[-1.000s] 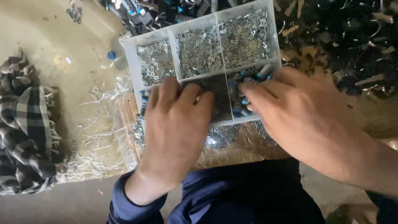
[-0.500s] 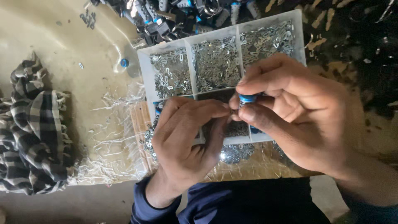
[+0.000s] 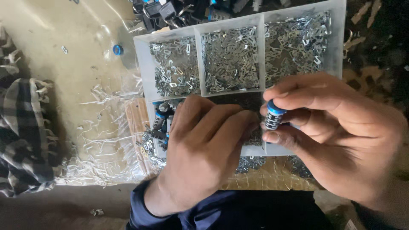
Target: The person sits at a workbench and assembles a small cylindrical metal component with a blue cap. They repeatedly pick small metal clips from a compartment box and press them one at a time into slots around the cylinder, building the part up clip by clip.
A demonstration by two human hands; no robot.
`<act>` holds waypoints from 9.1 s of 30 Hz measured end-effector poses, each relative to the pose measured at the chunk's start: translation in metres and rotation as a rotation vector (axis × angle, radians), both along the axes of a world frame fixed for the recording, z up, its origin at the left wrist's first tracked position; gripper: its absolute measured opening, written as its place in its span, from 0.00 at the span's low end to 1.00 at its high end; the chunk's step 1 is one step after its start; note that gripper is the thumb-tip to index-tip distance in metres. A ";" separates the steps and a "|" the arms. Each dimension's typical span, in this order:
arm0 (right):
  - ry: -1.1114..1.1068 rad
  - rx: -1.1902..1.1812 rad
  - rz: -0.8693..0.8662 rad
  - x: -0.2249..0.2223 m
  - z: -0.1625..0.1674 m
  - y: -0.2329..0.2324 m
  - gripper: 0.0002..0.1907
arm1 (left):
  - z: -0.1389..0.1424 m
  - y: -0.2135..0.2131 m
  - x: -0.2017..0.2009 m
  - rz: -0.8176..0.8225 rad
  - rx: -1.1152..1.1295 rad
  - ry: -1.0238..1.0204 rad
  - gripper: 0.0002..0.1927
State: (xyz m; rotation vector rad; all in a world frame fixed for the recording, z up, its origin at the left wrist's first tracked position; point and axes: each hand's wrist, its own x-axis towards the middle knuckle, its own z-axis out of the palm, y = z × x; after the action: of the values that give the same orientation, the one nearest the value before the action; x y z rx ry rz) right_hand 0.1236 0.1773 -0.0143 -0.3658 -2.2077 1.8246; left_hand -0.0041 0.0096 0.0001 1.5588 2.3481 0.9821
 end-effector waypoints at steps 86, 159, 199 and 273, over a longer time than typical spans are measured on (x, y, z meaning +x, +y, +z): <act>0.046 0.111 0.220 0.007 -0.008 0.008 0.22 | -0.011 -0.013 0.013 0.047 0.352 -0.418 0.06; 0.022 -0.079 -0.165 0.000 -0.018 -0.012 0.20 | -0.018 -0.007 0.003 0.035 0.161 0.140 0.11; -0.027 0.097 -0.112 0.004 -0.031 -0.002 0.21 | -0.028 -0.002 0.004 0.003 0.102 0.153 0.07; 0.087 -0.018 -0.027 0.008 -0.012 -0.002 0.15 | -0.008 -0.010 0.006 0.060 0.252 -0.365 0.07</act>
State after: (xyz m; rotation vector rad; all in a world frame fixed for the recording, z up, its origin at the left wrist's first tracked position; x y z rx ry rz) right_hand 0.1311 0.1754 -0.0259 -0.3115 -2.1200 1.8119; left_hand 0.0018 -0.0006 -0.0083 1.2542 2.0907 1.4836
